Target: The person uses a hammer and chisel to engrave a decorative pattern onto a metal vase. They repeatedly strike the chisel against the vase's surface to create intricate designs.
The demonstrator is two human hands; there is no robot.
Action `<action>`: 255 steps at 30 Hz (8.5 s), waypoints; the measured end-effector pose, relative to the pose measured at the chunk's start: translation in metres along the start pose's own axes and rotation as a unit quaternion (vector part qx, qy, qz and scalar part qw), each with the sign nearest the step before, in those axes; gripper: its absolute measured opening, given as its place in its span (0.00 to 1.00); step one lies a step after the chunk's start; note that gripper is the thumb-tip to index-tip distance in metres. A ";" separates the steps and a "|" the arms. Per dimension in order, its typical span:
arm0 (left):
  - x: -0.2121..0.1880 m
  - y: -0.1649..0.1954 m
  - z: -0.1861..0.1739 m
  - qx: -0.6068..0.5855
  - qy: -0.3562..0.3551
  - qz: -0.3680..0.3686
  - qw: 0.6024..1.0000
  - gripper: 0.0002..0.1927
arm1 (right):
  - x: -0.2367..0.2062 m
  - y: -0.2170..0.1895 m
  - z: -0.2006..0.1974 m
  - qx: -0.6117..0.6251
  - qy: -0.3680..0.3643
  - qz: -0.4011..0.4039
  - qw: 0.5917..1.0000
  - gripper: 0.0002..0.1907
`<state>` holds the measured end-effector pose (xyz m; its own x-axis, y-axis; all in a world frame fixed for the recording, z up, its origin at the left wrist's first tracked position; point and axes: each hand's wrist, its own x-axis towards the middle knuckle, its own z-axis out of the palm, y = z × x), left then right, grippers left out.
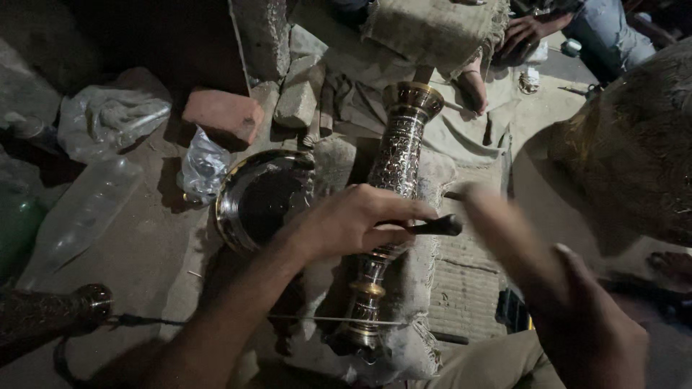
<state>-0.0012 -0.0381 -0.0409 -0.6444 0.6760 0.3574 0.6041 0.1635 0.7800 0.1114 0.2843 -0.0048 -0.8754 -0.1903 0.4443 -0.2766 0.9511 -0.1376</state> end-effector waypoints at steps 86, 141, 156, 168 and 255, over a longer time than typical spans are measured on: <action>0.043 0.019 -0.003 0.009 -0.135 -0.078 0.988 0.23 | -0.045 0.007 0.047 0.042 0.052 0.066 0.996 0.31; 0.065 0.020 0.011 0.095 -0.194 -0.084 0.973 0.23 | -0.094 0.044 0.071 0.167 -0.110 0.166 0.966 0.30; 0.045 0.030 0.000 0.060 -0.136 -0.138 0.979 0.22 | -0.113 0.032 0.085 0.208 -0.116 0.099 0.966 0.30; -0.099 0.031 0.154 -0.383 0.494 -0.066 0.777 0.19 | -0.148 -0.043 0.129 0.326 -0.057 -0.151 0.931 0.33; 0.020 -0.029 -0.016 -0.014 -0.159 0.057 0.986 0.22 | -0.071 0.084 0.083 -0.213 -0.231 0.160 0.936 0.38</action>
<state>-0.0392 -0.0411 -0.0478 -0.3910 0.8805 0.2680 0.6483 0.0567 0.7593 0.1174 0.3577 -0.1211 -0.9916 0.1293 -0.0038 0.1256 0.9694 0.2108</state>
